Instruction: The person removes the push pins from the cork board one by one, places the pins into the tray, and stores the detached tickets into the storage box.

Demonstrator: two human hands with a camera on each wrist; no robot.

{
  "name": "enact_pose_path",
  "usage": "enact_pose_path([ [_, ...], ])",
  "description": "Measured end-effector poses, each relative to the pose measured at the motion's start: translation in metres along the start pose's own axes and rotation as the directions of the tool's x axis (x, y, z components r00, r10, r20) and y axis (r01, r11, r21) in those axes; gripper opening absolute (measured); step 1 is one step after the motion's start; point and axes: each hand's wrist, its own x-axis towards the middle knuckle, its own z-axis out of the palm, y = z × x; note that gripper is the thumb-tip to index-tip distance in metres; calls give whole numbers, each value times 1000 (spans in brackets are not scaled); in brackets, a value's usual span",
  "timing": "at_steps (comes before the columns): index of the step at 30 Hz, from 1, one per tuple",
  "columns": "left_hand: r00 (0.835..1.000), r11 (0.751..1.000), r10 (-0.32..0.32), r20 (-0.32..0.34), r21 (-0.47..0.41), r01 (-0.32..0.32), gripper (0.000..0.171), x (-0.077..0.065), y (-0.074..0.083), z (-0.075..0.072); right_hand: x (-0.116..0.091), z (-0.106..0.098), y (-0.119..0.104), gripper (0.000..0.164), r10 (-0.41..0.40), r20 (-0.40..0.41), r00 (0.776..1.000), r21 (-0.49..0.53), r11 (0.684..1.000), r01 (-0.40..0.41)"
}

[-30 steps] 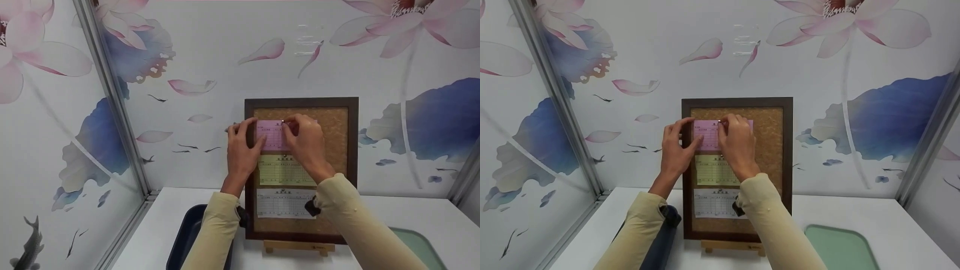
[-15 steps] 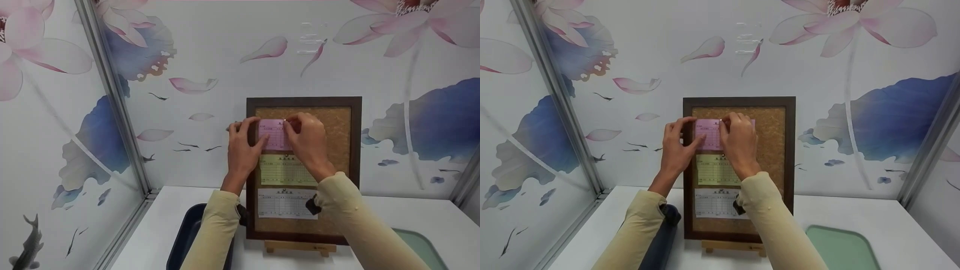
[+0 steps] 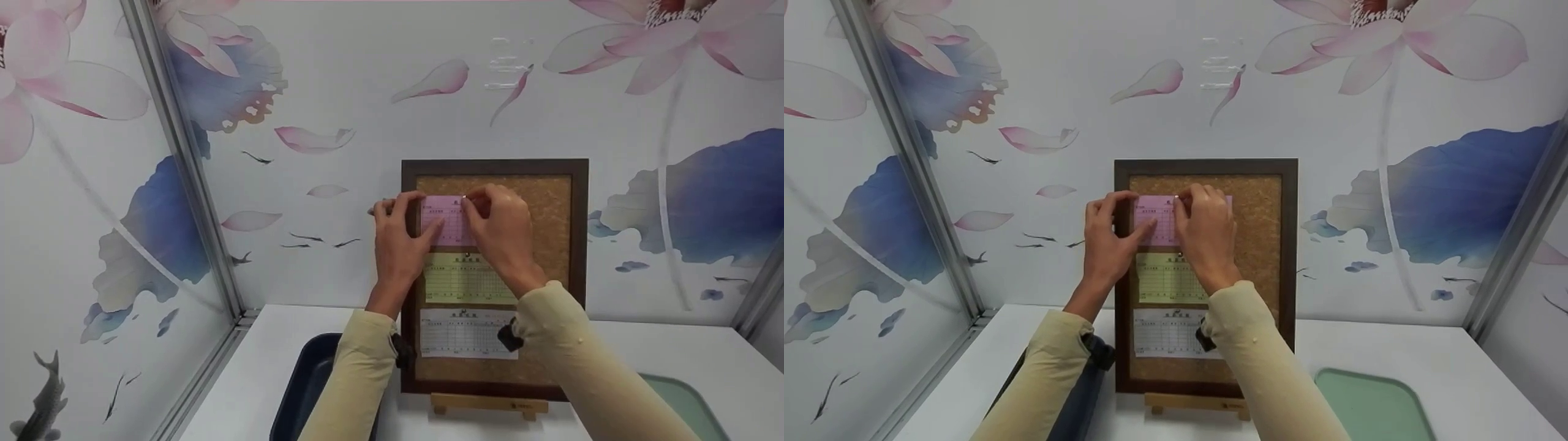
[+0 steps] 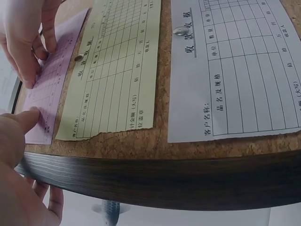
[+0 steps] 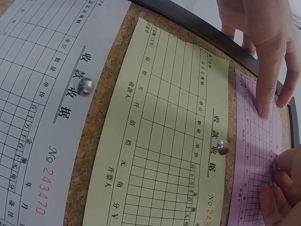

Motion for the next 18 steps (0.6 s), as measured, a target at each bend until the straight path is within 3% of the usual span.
enact_pose_path([
  [5, 1000, 1000, -12, -9, 24, 12, 60, 0, 1, 1, 0, 0, 0, 18, 8, 3, 1000, -6, 1000, -8],
  [18, 1000, 1000, -1, -18, 31, 2, 58, 0, 4, 1, 3, -1, 0, 16, -2, -16, 1000, 1, 1000, 2],
])
